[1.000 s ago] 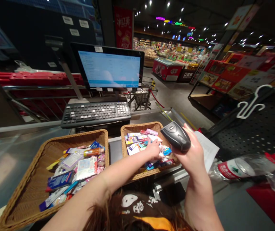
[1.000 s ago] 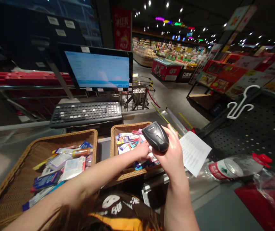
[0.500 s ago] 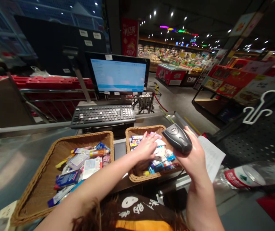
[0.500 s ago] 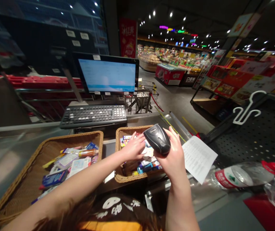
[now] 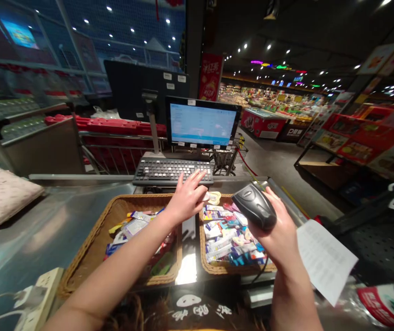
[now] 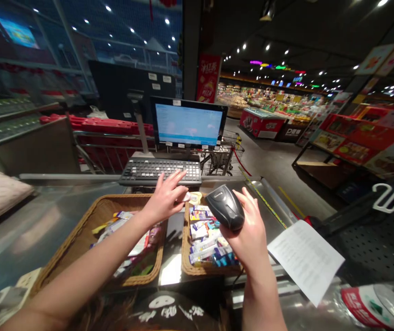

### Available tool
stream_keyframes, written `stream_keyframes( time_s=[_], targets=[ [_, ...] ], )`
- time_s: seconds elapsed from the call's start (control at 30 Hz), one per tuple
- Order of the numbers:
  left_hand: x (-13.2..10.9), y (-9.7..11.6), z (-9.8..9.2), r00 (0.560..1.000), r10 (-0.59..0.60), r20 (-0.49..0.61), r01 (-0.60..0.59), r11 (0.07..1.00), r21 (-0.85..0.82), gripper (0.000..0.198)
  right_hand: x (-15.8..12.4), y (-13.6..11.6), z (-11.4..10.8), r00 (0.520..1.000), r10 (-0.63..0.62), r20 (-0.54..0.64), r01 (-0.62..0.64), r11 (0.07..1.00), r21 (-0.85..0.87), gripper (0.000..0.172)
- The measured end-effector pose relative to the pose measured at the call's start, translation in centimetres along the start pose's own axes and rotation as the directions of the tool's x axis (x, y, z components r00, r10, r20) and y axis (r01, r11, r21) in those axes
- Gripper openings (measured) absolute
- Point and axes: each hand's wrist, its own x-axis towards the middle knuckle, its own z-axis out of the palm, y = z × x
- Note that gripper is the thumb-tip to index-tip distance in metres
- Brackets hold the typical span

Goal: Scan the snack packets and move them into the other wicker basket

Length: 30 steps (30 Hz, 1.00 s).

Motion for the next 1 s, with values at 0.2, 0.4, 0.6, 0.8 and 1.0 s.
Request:
stream_keyframes(
  time_s=[0.2, 0.4, 0.6, 0.8, 1.0],
  targets=[
    [-1.2, -2.3, -3.4, 0.991, -0.068, -0.111, 0.079, 0.992, 0.097, 0.024, 1.5, -2.6, 1.4, 0.996, -0.076, 0.043, 0.075, 0.997, 0.030, 0.049],
    [-2.5, -3.7, -5.5, 0.977, -0.112, -0.182, 0.142, 0.976, 0.163, 0.027, 2.5, -4.9, 2.6, 0.989, -0.126, 0.071, 0.121, 0.990, 0.068, 0.049],
    [-3.7, -5.2, -6.8, 0.964, -0.134, -0.229, 0.180, 0.964, 0.196, 0.024, 3.8, -6.5, 3.8, 0.982, -0.172, 0.074, 0.166, 0.983, 0.074, 0.050],
    [-5.3, -6.7, -7.8, 0.945, -0.194, -0.264, 0.252, 0.946, 0.206, 0.025, 4.5, -8.6, 5.9, 0.976, -0.191, 0.102, 0.179, 0.977, 0.113, 0.050],
    [-7.1, -8.2, -8.8, 0.929, -0.256, -0.269, 0.314, 0.928, 0.202, 0.027, 4.0, -10.3, 7.8, 0.961, -0.198, 0.191, 0.172, 0.974, 0.145, 0.046]
  ],
)
